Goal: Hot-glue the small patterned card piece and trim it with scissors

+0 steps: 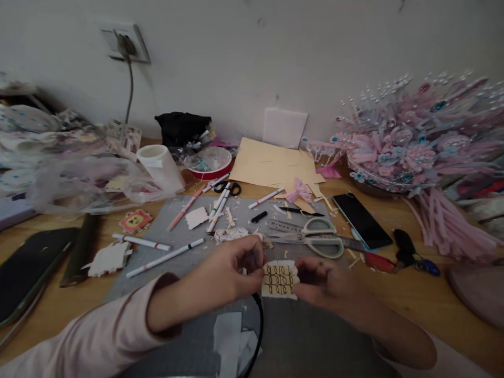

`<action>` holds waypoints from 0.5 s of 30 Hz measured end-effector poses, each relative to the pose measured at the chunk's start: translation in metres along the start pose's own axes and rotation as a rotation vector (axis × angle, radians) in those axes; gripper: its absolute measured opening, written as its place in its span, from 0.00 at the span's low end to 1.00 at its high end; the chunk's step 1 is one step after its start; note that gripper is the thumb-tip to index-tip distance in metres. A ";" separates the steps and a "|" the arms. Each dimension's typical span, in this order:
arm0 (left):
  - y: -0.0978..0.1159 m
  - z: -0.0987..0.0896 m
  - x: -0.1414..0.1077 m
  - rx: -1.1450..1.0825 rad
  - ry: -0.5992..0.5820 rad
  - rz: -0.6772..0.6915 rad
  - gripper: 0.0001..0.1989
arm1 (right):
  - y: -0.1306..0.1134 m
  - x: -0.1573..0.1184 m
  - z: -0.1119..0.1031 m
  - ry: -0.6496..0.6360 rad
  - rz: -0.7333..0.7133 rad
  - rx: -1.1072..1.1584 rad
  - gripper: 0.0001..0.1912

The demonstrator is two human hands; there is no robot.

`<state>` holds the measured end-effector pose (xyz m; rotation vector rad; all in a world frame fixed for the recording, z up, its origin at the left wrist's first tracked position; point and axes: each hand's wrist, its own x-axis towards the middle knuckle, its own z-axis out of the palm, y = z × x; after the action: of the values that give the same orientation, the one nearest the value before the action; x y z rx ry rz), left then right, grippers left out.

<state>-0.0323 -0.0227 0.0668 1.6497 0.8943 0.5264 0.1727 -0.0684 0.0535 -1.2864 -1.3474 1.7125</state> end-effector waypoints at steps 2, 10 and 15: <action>-0.002 0.001 0.002 -0.049 0.018 -0.004 0.05 | 0.000 0.002 0.002 0.018 0.009 -0.005 0.09; -0.009 0.012 0.003 -0.433 0.124 -0.073 0.17 | -0.005 0.009 0.005 0.095 0.060 0.037 0.11; -0.014 0.020 -0.002 -0.537 -0.066 -0.101 0.15 | -0.003 0.011 0.012 0.113 0.011 0.008 0.10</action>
<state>-0.0226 -0.0357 0.0484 1.1221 0.7051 0.5788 0.1573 -0.0627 0.0528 -1.3673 -1.2697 1.6252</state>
